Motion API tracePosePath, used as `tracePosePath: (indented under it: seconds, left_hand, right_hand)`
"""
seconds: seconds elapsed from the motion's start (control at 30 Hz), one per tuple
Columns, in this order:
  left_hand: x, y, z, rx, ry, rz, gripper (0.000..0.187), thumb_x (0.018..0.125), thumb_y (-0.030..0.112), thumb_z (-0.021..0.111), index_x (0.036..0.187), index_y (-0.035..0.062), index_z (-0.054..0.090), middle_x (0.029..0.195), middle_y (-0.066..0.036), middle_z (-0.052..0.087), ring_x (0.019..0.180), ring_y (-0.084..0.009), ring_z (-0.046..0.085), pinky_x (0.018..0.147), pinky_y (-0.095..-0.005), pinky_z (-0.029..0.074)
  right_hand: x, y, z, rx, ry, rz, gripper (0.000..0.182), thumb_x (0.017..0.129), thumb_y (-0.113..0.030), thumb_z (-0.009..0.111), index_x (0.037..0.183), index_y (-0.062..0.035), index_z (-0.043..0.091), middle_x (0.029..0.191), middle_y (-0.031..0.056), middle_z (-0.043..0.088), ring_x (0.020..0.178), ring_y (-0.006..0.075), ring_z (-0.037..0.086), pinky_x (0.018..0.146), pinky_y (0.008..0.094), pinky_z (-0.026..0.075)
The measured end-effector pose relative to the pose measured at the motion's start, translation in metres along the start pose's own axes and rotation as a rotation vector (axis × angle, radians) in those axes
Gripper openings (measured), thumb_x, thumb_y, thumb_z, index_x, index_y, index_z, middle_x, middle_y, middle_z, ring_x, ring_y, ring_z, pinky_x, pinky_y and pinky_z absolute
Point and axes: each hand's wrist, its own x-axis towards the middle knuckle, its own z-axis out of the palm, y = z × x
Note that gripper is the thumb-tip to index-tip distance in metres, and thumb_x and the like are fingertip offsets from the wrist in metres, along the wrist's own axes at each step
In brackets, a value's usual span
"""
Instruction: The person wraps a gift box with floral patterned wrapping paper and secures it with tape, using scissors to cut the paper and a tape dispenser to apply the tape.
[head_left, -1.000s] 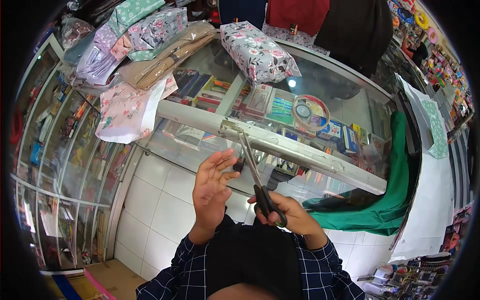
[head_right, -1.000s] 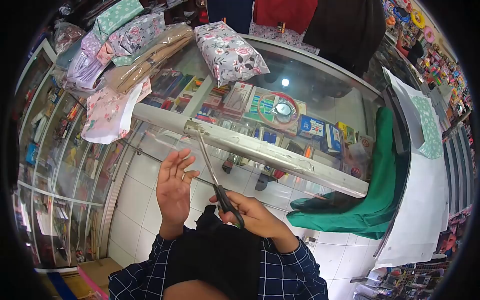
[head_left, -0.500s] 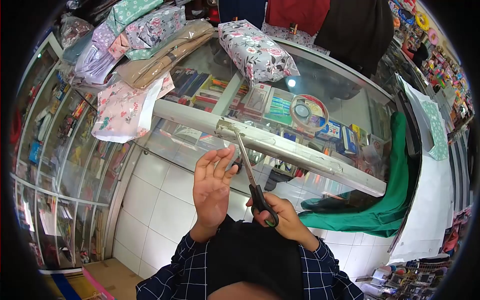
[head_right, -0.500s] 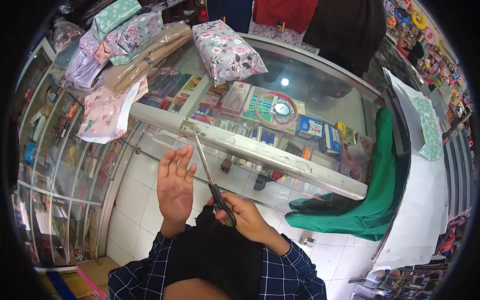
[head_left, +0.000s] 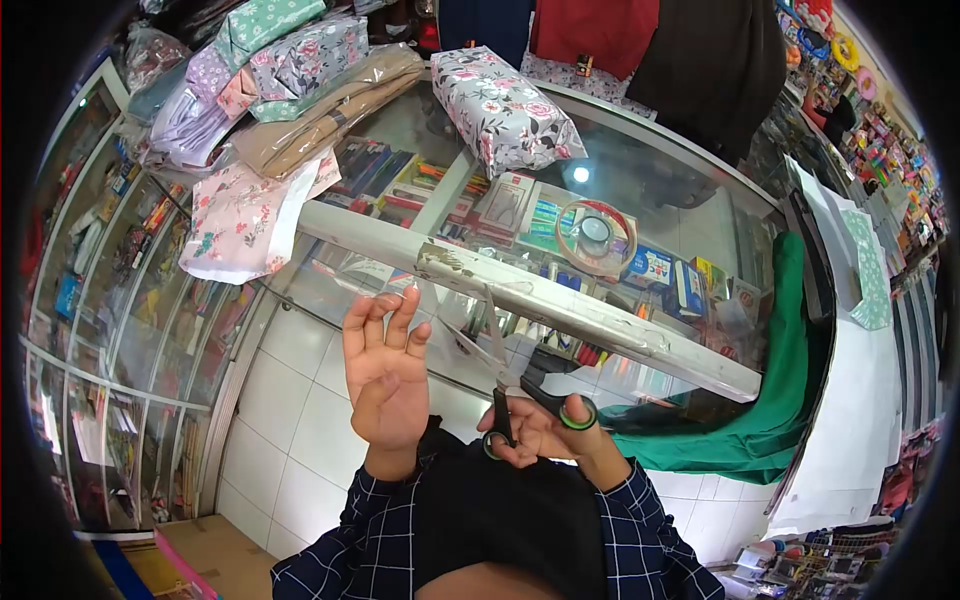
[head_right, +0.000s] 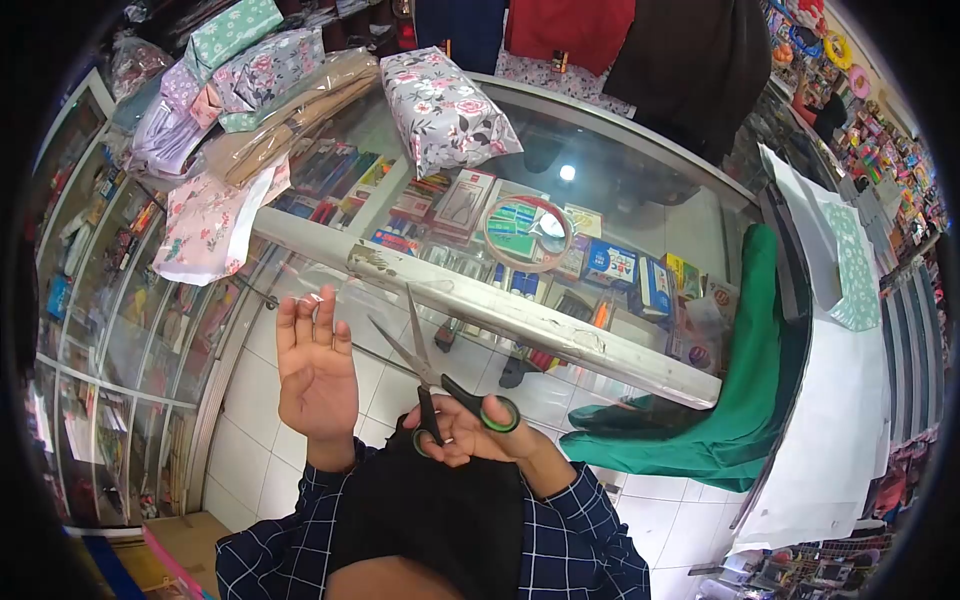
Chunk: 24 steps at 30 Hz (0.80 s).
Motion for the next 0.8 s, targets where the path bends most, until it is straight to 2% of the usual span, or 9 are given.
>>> tracePosePath:
  seconds: [0.17,0.3,0.37,0.43,0.5,0.57,0.67,0.77,0.8]
  left_hand:
    - [-0.006,-0.004,0.003,0.004,0.021,-0.011,0.070,0.074,0.010,0.052,0.140,0.0009,0.028,0.134,-0.014,0.038,0.137,-0.0313,0.029,0.105,-0.0377,0.034]
    - [-0.006,-0.002,0.006,0.034,0.027,-0.021,0.068,0.075,0.010,0.052,0.139,0.0014,0.030,0.132,-0.013,0.040,0.134,-0.0312,0.034,0.102,-0.0379,0.036]
    - [-0.005,0.001,0.009,0.060,0.041,-0.054,0.065,0.076,0.009,0.052,0.137,0.0014,0.031,0.129,-0.014,0.041,0.131,-0.0323,0.037,0.099,-0.0390,0.038]
    - [0.004,0.004,0.016,0.078,0.051,-0.096,0.059,0.077,0.006,0.050,0.133,0.0010,0.032,0.127,-0.016,0.042,0.128,-0.0344,0.042,0.095,-0.0409,0.042]
    - [0.014,0.006,0.020,0.090,-0.005,-0.143,0.055,0.078,0.005,0.049,0.131,-0.0002,0.035,0.122,-0.016,0.045,0.122,-0.0339,0.048,0.091,-0.0411,0.047]
    - [0.024,0.006,0.027,0.109,-0.069,-0.199,0.051,0.078,0.003,0.048,0.127,-0.0012,0.037,0.118,-0.016,0.047,0.117,-0.0334,0.053,0.086,-0.0410,0.051]
    - [0.038,0.008,0.039,0.135,-0.183,-0.265,0.042,0.079,-0.003,0.047,0.121,-0.0023,0.040,0.111,-0.015,0.049,0.110,-0.0311,0.058,0.082,-0.0391,0.057]
    - [0.050,0.009,0.047,0.338,-0.208,-0.380,0.041,0.075,-0.001,0.045,0.115,-0.0055,0.042,0.105,-0.016,0.051,0.102,-0.0323,0.062,0.079,-0.0408,0.059]
    - [0.055,0.010,0.049,0.385,-0.244,-0.409,0.037,0.076,-0.006,0.043,0.113,-0.0045,0.044,0.103,-0.016,0.052,0.101,-0.0322,0.064,0.080,-0.0414,0.059]
  right_hand:
    - [-0.011,-0.002,-0.009,0.143,-0.130,0.092,0.115,0.069,-0.090,0.038,0.133,0.0049,0.036,0.089,0.0093,0.052,0.070,0.0099,0.043,0.058,0.0204,0.034]
    - [-0.059,-0.049,0.021,-0.564,0.102,0.078,0.098,0.077,-0.072,0.057,0.136,0.0033,0.035,0.097,0.0100,0.056,0.075,0.0088,0.048,0.060,0.0193,0.034]
    - [-0.098,-0.093,0.054,-0.888,0.256,0.015,0.078,0.079,-0.052,0.071,0.130,-0.0001,0.040,0.093,0.0076,0.059,0.072,0.0081,0.048,0.058,0.0211,0.035]
    - [-0.117,-0.117,0.105,-1.101,0.823,-0.051,0.062,0.074,-0.033,0.080,0.117,-0.0028,0.045,0.081,0.0037,0.060,0.064,0.0095,0.048,0.055,0.0247,0.036]
    - [-0.110,-0.145,0.125,-1.476,1.276,-0.022,0.052,0.070,-0.017,0.080,0.105,-0.0031,0.044,0.070,0.0028,0.060,0.057,0.0102,0.047,0.052,0.0271,0.036]
    - [-0.112,-0.164,0.095,-1.656,1.355,-0.183,0.047,0.066,-0.011,0.079,0.098,-0.0009,0.045,0.067,0.0113,0.062,0.056,0.0174,0.055,0.052,0.0316,0.039]
    - [-0.105,-0.198,0.070,-1.938,1.413,0.250,0.034,0.068,-0.008,0.076,0.091,0.0017,0.054,0.070,0.0176,0.063,0.060,0.0279,0.061,0.056,0.0364,0.044]
    - [-0.102,-0.215,0.050,-1.911,1.276,0.492,0.030,0.065,-0.003,0.074,0.093,0.0008,0.065,0.066,0.0118,0.061,0.063,0.0270,0.061,0.063,0.0335,0.048]
    - [-0.101,-0.217,0.045,-2.079,1.174,0.522,0.026,0.065,-0.001,0.074,0.091,-0.0002,0.069,0.077,0.0133,0.064,0.073,0.0292,0.064,0.067,0.0363,0.049]
